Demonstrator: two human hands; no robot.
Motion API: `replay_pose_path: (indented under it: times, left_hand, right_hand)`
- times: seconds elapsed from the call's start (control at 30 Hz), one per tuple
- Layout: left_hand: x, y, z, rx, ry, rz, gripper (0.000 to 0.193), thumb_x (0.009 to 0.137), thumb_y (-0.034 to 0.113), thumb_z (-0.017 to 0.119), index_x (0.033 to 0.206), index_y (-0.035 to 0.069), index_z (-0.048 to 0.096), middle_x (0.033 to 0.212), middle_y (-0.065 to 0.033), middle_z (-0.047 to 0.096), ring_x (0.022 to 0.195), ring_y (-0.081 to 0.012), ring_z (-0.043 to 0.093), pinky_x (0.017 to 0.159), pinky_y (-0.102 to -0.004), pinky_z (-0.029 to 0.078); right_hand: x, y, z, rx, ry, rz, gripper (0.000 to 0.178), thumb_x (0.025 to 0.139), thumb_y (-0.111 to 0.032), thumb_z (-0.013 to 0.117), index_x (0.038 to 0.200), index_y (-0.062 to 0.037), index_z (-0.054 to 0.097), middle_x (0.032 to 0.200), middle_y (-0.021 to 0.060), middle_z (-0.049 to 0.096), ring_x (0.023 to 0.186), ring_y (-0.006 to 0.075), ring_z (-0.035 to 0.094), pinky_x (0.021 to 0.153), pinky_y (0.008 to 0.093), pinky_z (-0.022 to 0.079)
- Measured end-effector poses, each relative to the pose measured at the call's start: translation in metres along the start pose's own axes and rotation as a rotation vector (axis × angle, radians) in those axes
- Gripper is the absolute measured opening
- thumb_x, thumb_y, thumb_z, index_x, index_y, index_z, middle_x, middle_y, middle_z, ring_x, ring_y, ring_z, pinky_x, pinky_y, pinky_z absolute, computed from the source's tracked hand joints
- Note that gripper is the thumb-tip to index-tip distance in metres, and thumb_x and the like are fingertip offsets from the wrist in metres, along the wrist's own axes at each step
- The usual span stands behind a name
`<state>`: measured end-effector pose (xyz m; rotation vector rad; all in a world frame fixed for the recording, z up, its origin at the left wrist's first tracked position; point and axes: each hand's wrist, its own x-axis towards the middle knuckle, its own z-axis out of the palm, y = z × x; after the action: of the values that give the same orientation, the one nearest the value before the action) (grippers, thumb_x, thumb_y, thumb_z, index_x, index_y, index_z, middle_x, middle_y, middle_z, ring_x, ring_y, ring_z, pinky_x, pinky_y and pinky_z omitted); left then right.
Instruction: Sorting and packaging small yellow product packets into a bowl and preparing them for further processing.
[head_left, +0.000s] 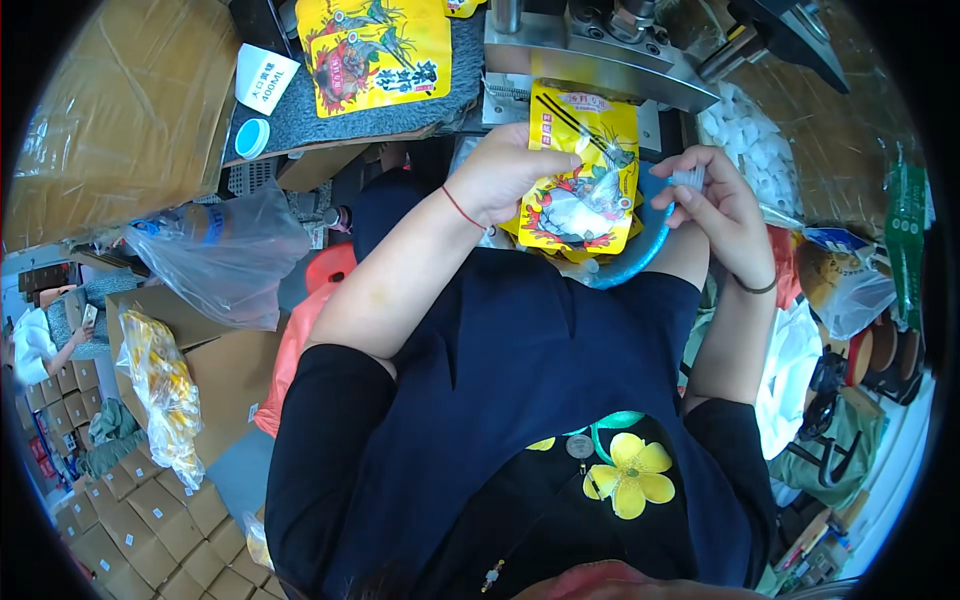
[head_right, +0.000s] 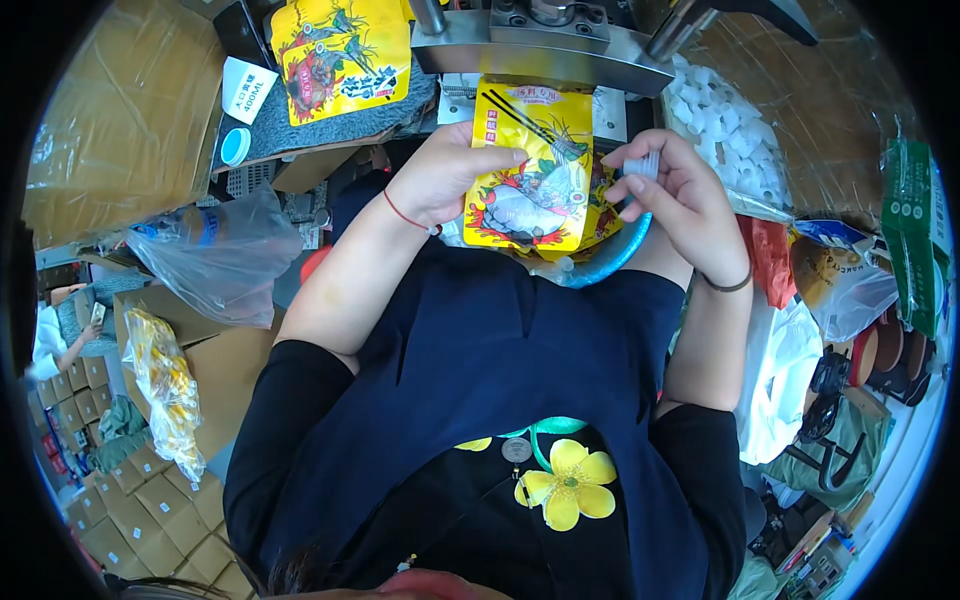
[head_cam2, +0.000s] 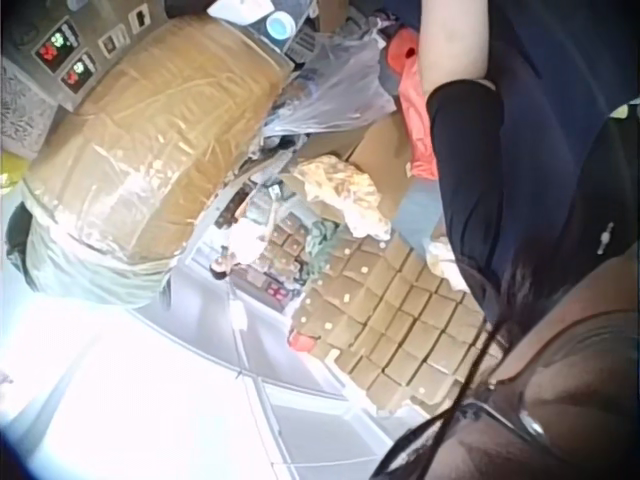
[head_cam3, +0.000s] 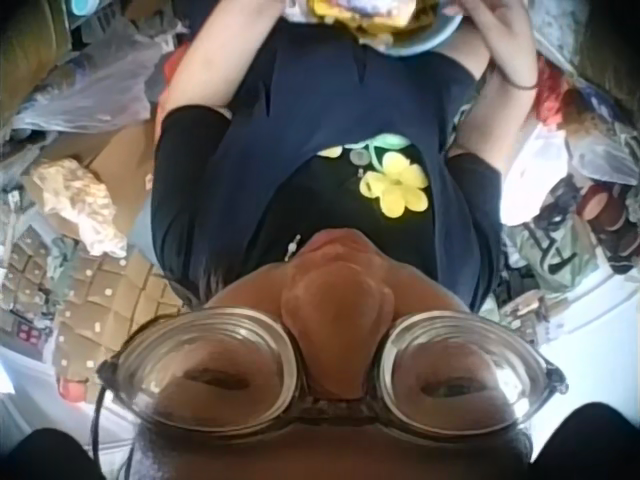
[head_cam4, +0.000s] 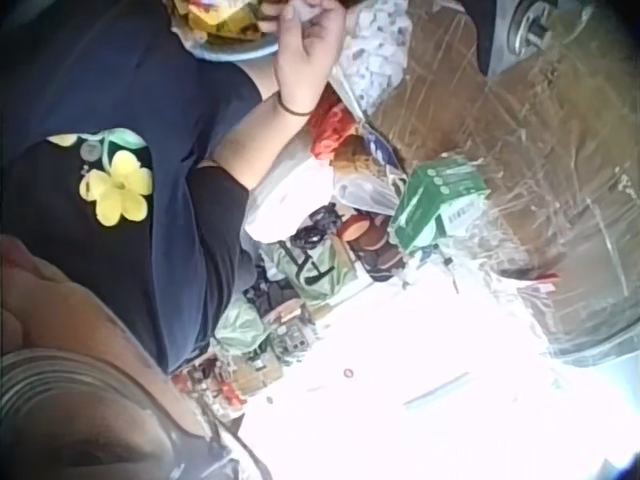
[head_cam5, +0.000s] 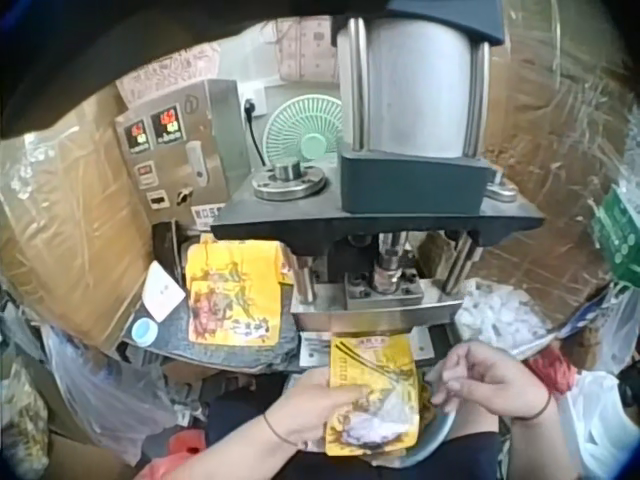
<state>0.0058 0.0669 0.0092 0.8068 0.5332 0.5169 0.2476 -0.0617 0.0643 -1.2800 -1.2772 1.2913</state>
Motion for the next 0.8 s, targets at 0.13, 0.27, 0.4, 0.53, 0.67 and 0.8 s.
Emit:
replay_pose_path:
  times: [0.13,0.27,0.4,0.53,0.67,0.8]
  left_hand:
    - [0.000,0.029,-0.050,0.767,0.563,0.521,0.049,0.091,0.028,0.069,0.123,-0.002,0.049,0.099,-0.0155,0.063,0.086,-0.0248,0.064,0.079,-0.0353,0.053]
    - [-0.021,0.050,-0.120,2.260,0.588,0.722,0.062,0.086,0.031,0.073,0.139,0.008,0.050,0.133,-0.0232,0.053,0.126,-0.0386,0.050,0.101,-0.0504,0.042]
    - [-0.049,0.042,-0.104,2.039,0.286,0.781,0.031,0.093,0.021,0.064,0.121,0.007,0.064,0.118,-0.0121,0.065,0.110,-0.0321,0.061,0.095,-0.0391,0.048]
    - [-0.061,0.026,-0.067,0.849,0.352,0.386,0.022,0.092,0.018,0.069,0.103,-0.001,0.067,0.081,-0.0088,0.068,0.075,-0.0107,0.064,0.068,-0.0275,0.051]
    - [-0.056,0.018,-0.030,0.923,0.222,0.294,0.026,0.084,0.020,0.079,0.092,-0.004,0.070,0.076,-0.0088,0.067,0.070,-0.0089,0.064,0.062,-0.0251,0.050]
    - [-0.052,0.001,-0.014,0.707,0.104,0.197,0.033,0.094,0.030,0.068,0.095,-0.003,0.070,0.085,-0.0095,0.072,0.074,-0.0140,0.069,0.070,-0.0277,0.054]
  right_hand:
    - [-0.008,0.008,-0.002,-0.130,0.072,-0.043,0.025,0.099,-0.009,0.055,0.122,-0.0005,0.051,0.121,0.0138,0.060,0.097,0.0157,0.066,0.078,0.0243,0.053]
    - [-0.015,0.000,-0.011,-0.416,0.049,-0.049,0.026,0.099,-0.005,0.052,0.122,0.0021,0.060,0.122,0.0110,0.062,0.101,0.0174,0.066,0.084,0.0264,0.053]
    - [-0.020,-0.005,-0.019,-0.470,0.130,0.002,0.024,0.099,-0.004,0.053,0.121,0.0017,0.059,0.115,0.0096,0.065,0.103,0.0164,0.066,0.086,0.0262,0.053]
    - [-0.012,-0.007,-0.008,-0.585,0.149,-0.038,0.025,0.097,-0.005,0.055,0.121,-0.0008,0.060,0.111,0.0082,0.066,0.098,0.0154,0.068,0.082,0.0257,0.053]
    - [0.012,-0.008,0.006,-0.680,0.103,-0.181,0.022,0.095,-0.004,0.059,0.117,-0.0025,0.063,0.103,0.0076,0.067,0.088,0.0138,0.068,0.073,0.0254,0.053]
    - [0.010,-0.009,0.007,-0.744,0.154,-0.105,0.013,0.094,-0.006,0.062,0.106,-0.0021,0.066,0.087,0.0056,0.067,0.077,0.0105,0.065,0.066,0.0234,0.053]
